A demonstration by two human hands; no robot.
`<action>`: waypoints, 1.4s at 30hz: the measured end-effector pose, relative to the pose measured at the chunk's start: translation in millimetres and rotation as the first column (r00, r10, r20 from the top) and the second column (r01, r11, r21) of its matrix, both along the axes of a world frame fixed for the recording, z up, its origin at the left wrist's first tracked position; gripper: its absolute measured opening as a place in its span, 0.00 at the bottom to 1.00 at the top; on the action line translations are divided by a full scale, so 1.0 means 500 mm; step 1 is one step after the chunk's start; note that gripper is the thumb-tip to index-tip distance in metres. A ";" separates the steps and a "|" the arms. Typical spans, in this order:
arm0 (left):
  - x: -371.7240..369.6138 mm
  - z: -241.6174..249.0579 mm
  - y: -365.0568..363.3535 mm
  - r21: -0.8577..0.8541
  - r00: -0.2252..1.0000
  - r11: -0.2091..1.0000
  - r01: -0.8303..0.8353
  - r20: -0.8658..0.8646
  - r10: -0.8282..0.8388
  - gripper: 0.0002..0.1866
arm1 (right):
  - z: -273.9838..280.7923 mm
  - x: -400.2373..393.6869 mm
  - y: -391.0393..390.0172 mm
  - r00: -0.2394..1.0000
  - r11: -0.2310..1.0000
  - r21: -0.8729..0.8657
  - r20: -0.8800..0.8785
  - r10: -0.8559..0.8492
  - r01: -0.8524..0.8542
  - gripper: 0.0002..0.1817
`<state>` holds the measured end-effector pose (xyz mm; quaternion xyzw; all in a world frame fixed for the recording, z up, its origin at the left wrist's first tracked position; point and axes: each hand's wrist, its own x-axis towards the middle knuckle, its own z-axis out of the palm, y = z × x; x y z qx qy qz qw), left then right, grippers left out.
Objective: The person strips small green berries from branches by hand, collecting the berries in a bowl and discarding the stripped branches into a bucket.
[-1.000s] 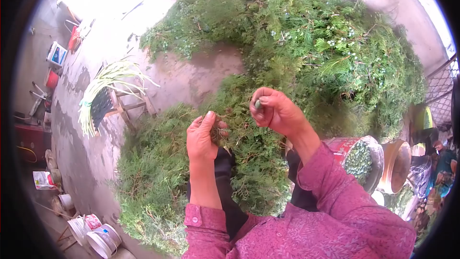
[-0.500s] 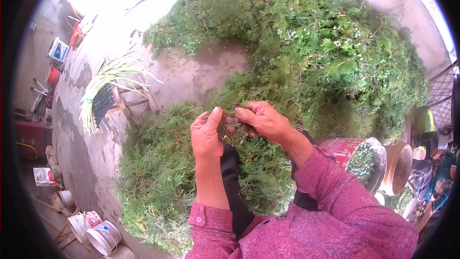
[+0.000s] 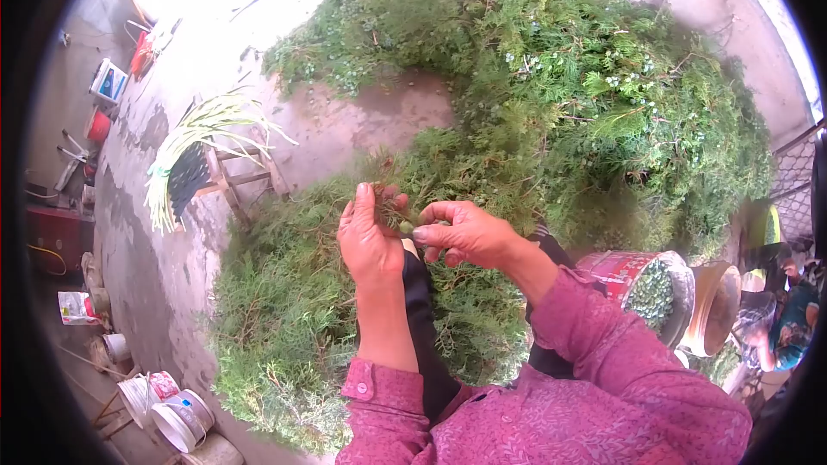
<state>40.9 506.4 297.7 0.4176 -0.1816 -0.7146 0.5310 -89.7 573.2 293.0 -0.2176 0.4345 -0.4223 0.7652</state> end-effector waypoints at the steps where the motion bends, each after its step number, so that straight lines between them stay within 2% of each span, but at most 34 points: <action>1: -0.005 0.004 0.003 0.005 1.000 1.000 -0.001 -0.029 0.001 0.08 | -0.002 0.007 -0.002 0.999 1.000 0.029 -0.036 0.007 -0.006 0.14; 2: -0.008 0.007 0.004 0.010 0.998 1.000 -0.001 -0.058 0.002 0.08 | -0.005 0.012 -0.004 1.000 0.999 0.037 -0.014 -0.023 0.023 0.24; 3: -0.010 0.005 0.005 0.010 0.998 1.000 0.000 -0.057 0.000 0.08 | -0.014 0.018 -0.005 1.000 0.999 0.037 -0.013 -0.024 0.024 0.24; 5: -0.013 -0.001 0.006 0.006 0.997 1.000 -0.022 -0.077 0.022 0.08 | -0.025 0.027 -0.007 0.979 0.982 -0.015 -0.075 -0.190 0.190 0.25; 6: -0.018 -0.002 0.009 0.008 0.997 1.000 -0.023 -0.076 0.024 0.08 | -0.021 0.026 -0.005 0.979 0.982 -0.013 -0.075 -0.188 0.188 0.25; 8: -0.023 -0.003 0.014 -0.123 0.993 0.990 0.063 -0.087 -0.074 0.08 | 0.001 0.032 -0.008 0.963 0.964 -0.035 -0.043 -0.266 0.265 0.27; 10: -0.031 -0.003 0.024 -0.111 0.984 0.986 0.125 0.143 -0.109 0.11 | 0.004 0.041 -0.011 0.950 0.949 -0.129 -0.084 -0.300 0.288 0.22; 11: -0.031 0.015 0.028 -0.093 0.978 0.985 0.143 0.163 -0.127 0.10 | -0.005 0.044 -0.014 0.942 0.937 -0.173 -0.095 -0.321 0.302 0.19; 12: -0.036 0.029 0.032 -0.074 0.972 0.983 0.168 0.177 -0.153 0.10 | -0.004 0.045 -0.013 0.954 0.946 -0.174 -0.079 -0.290 0.273 0.19; 13: -0.050 0.011 0.034 -0.178 0.968 0.981 0.079 0.250 -0.032 0.09 | 0.004 0.040 -0.011 0.951 0.954 -0.212 -0.179 -0.253 0.214 0.15; 14: -0.047 -0.019 0.031 -0.327 0.880 0.936 0.129 0.472 0.044 0.08 | 0.007 0.034 -0.009 0.933 0.957 -0.246 -0.282 -0.224 0.156 0.12; 15: -0.041 -0.027 0.027 -0.443 0.743 0.870 0.216 0.652 0.148 0.08 | 0.004 0.026 -0.007 0.937 0.959 -0.247 -0.279 -0.209 0.141 0.12; 16: -0.034 -0.033 0.028 -0.442 0.740 0.873 0.207 0.655 0.156 0.08 | 0.001 0.019 -0.002 0.938 0.967 -0.234 -0.302 -0.171 0.101 0.10; 17: -0.028 -0.018 0.027 -0.422 0.785 0.883 0.208 0.610 0.107 0.10 | 0.005 0.020 -0.003 0.936 0.973 -0.221 -0.326 -0.136 0.065 0.10; 19: -0.018 -0.008 0.023 -0.401 0.826 0.891 0.213 0.561 0.055 0.13 | 0.029 0.019 0.000 0.948 0.981 -0.184 -0.296 -0.115 0.062 0.10; 21: -0.010 -0.006 0.018 -0.282 0.949 0.951 0.130 0.312 -0.038 0.08 | 0.040 0.021 0.004 0.994 0.990 -0.115 -0.093 0.065 -0.076 0.11; 22: -0.007 -0.010 0.015 -0.282 0.938 0.950 0.131 0.346 -0.027 0.09 | 0.037 0.024 0.005 0.996 0.994 -0.058 0.008 0.091 -0.091 0.11; 23: 0.002 -0.006 0.011 -0.238 0.894 0.962 0.133 0.448 -0.012 0.10 | 0.036 0.023 0.008 0.997 0.996 -0.051 0.005 0.079 -0.079 0.11; 24: 0.015 0.000 0.004 -0.196 0.838 0.972 0.131 0.545 -0.003 0.11 | 0.036 0.022 0.010 0.988 0.990 -0.021 0.055 0.141 -0.140 0.11; 26: 0.056 0.013 -0.027 -0.198 0.829 0.969 -0.147 0.509 0.230 0.14 | 0.027 0.011 0.019 0.972 0.976 0.007 0.092 0.215 -0.216 0.08; 27: 0.080 0.025 -0.038 -0.219 0.762 0.944 -0.245 0.559 0.327 0.11 | 0.024 0.003 0.021 0.973 0.977 0.008 0.090 0.212 -0.214 0.08; 28: 0.117 0.007 -0.050 -0.320 0.642 0.911 -0.261 0.646 0.412 0.11 | 0.022 -0.005 0.023 0.992 0.992 -0.034 0.039 0.121 -0.120 0.07; 29: 0.155 -0.006 -0.059 -0.382 0.443 0.896 -0.227 0.779 0.444 0.07 | 0.021 -0.015 0.027 1.000 0.997 -0.078 -0.008 0.025 -0.026 0.06; 30: 0.199 -0.038 -0.070 -0.475 0.341 0.854 -0.215 0.783 0.521 0.07 | 0.025 -0.035 0.025 0.999 0.996 -0.080 0.018 -0.030 0.031 0.07; 31: 0.232 -0.035 -0.065 -0.533 -0.012 0.839 -0.107 0.845 0.535 0.16 | 0.019 -0.051 0.025 0.996 0.988 -0.126 0.019 -0.090 0.091 0.08; 32: 0.258 -0.014 -0.058 -0.409 -0.170 0.903 -0.130 0.907 0.386 0.23 | 0.025 -0.059 0.022 0.988 0.979 -0.133 0.006 -0.157 0.157 0.08; 33: 0.289 -0.036 -0.059 -0.365 -0.381 0.914 -0.178 0.882 0.278 0.32 | 0.033 -0.068 0.020 0.972 0.963 -0.140 -0.013 -0.234 0.230 0.09; 34: 0.301 -0.055 -0.056 -0.366 -0.458 0.908 -0.201 0.855 0.243 0.39 | 0.034 -0.079 0.015 0.964 0.957 -0.133 -0.034 -0.265 0.259 0.09; 35: 0.273 -0.028 -0.047 -0.291 -0.391 0.926 -0.239 0.902 0.182 0.42 | 0.028 -0.092 0.009 0.954 0.945 -0.132 0.011 -0.301 0.300 0.09; 36: 0.268 -0.051 -0.055 -0.359 -0.415 0.927 -0.112 0.864 0.285 0.42 | 0.021 -0.113 0.016 0.940 0.931 -0.129 0.054 -0.338 0.342 0.09; 37: 0.262 -0.076 -0.063 -0.423 -0.419 0.906 0.014 0.820 0.389 0.42 | 0.012 -0.142 0.033 0.927 0.919 -0.123 0.023 -0.374 0.374 0.09; 39: 0.194 -0.050 -0.058 -0.414 -0.325 0.907 0.076 0.850 0.415 0.39 | 0.009 -0.188 0.070 0.819 0.822 -0.035 0.121 -0.561 0.569 0.10; 40: 0.165 -0.037 -0.054 -0.406 -0.165 0.901 0.157 0.888 0.429 0.36 | 0.026 -0.208 0.107 0.731 0.731 -0.005 0.005 -0.682 0.682 0.11; 42: 0.116 -0.021 -0.042 -0.431 0.131 0.866 0.254 0.902 0.411 0.28 | 0.030 -0.275 0.213 0.522 0.537 -0.127 -0.137 -0.842 0.834 0.14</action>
